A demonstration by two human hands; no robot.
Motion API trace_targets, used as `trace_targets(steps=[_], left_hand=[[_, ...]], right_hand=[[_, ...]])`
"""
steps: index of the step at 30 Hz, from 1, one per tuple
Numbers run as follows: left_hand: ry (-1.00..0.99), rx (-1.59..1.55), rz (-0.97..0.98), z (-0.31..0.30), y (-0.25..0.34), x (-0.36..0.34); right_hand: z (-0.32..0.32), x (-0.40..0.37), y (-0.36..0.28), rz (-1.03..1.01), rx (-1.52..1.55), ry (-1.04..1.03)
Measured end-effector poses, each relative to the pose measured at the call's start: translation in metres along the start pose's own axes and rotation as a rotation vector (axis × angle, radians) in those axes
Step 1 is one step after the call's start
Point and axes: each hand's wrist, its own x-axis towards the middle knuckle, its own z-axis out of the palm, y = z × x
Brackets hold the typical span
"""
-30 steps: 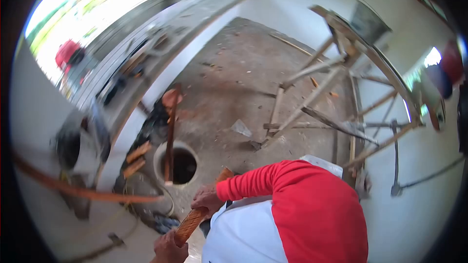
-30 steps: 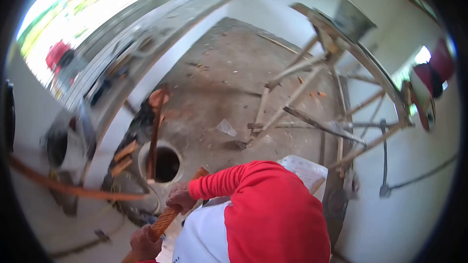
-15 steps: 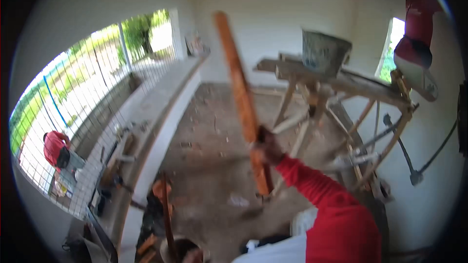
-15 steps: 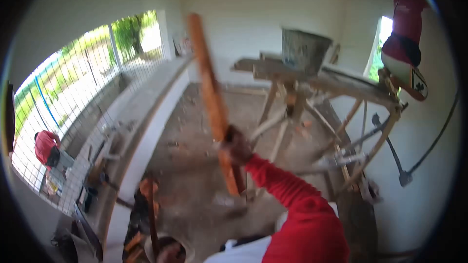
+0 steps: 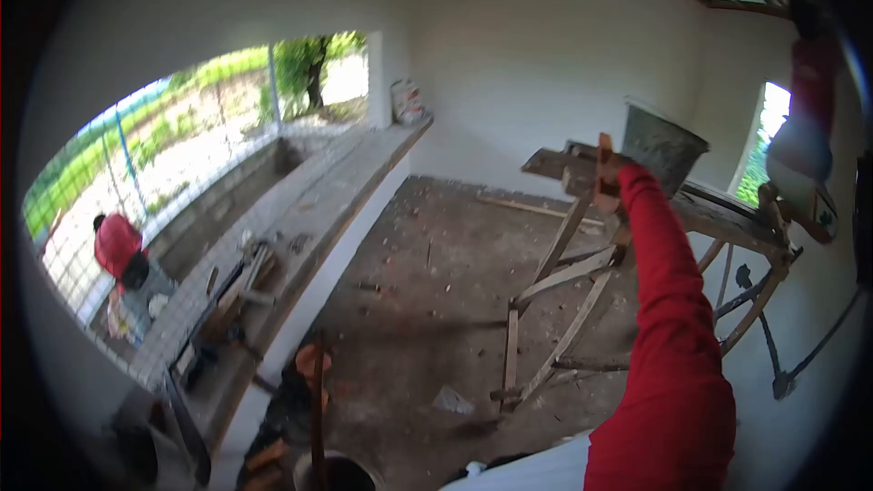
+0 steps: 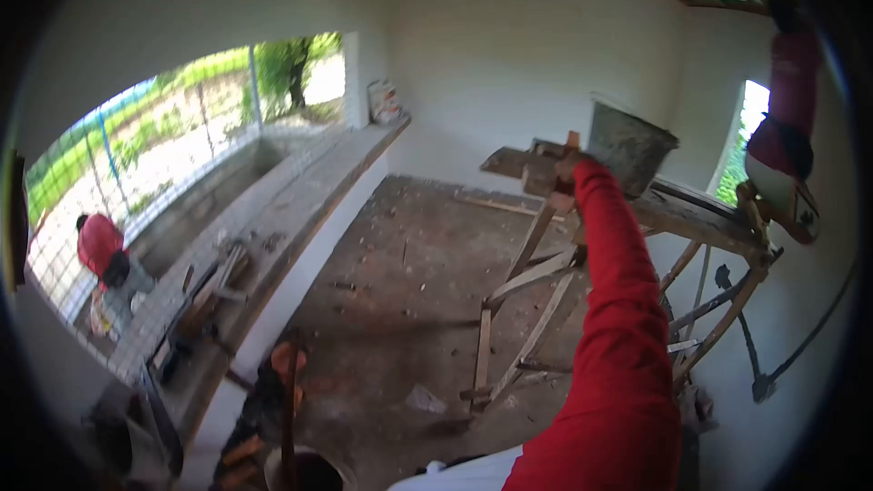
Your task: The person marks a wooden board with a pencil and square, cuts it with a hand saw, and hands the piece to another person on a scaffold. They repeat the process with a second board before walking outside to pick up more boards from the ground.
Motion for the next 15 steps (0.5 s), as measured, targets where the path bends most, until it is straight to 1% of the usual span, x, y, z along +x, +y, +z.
trace_targets(steps=[1,2,3,4,5,6,7,8,9,10,11,12,13,14,15], left_hand=[[0.002,-0.02,-0.039,0.008,-0.014,-0.008],[0.049,-0.037,-0.023,0.019,-0.032,-0.016],[0.138,-0.04,0.025,0.028,-0.046,-0.027],[0.385,-0.031,0.205,0.038,-0.062,-0.032],[0.355,-0.035,0.136,0.039,-0.075,-0.034],[0.335,-0.077,0.072,0.031,-0.071,-0.043],[0.234,-0.131,-0.079,0.022,-0.065,-0.057],[0.241,-0.087,-0.09,0.026,-0.075,-0.066],[0.234,-0.111,-0.09,0.028,-0.083,-0.077],[0.218,-0.091,-0.121,0.029,-0.088,-0.089],[0.179,-0.112,-0.216,0.03,-0.094,-0.12],[0.183,-0.133,-0.238,0.035,-0.104,-0.137],[0.189,-0.153,-0.26,0.042,-0.117,-0.155],[0.188,-0.092,-0.289,0.059,-0.136,-0.177],[0.175,-0.019,-0.295,0.081,-0.161,-0.199]], right_hand=[[0.004,-0.002,0.005,0.018,0.184,-0.035],[0.004,-0.002,0.004,0.028,0.281,-0.061],[-0.009,-0.016,-0.011,0.005,0.087,-0.092],[-0.015,-0.012,-0.013,-0.022,-0.097,-0.099],[-0.014,-0.008,-0.018,-0.053,-0.272,0.072],[-0.029,-0.036,-0.049,-0.067,-0.291,0.07],[-0.043,-0.068,-0.082,-0.081,-0.31,0.071],[-0.037,-0.09,-0.104,-0.263,-0.272,0.245],[-0.03,-0.123,-0.131,-0.45,-0.214,0.415],[-0.011,-0.164,-0.164,-0.68,-0.074,0.375],[0.006,-0.212,-0.201,-0.905,0.056,0.296],[0.027,-0.243,-0.218,-1.038,0.156,0.199],[0.046,-0.283,-0.234,-1.152,0.287,0.03],[0.067,-0.319,-0.25,-1.214,0.283,-0.16],[0.092,-0.358,-0.262,-1.323,0.364,-0.236]])
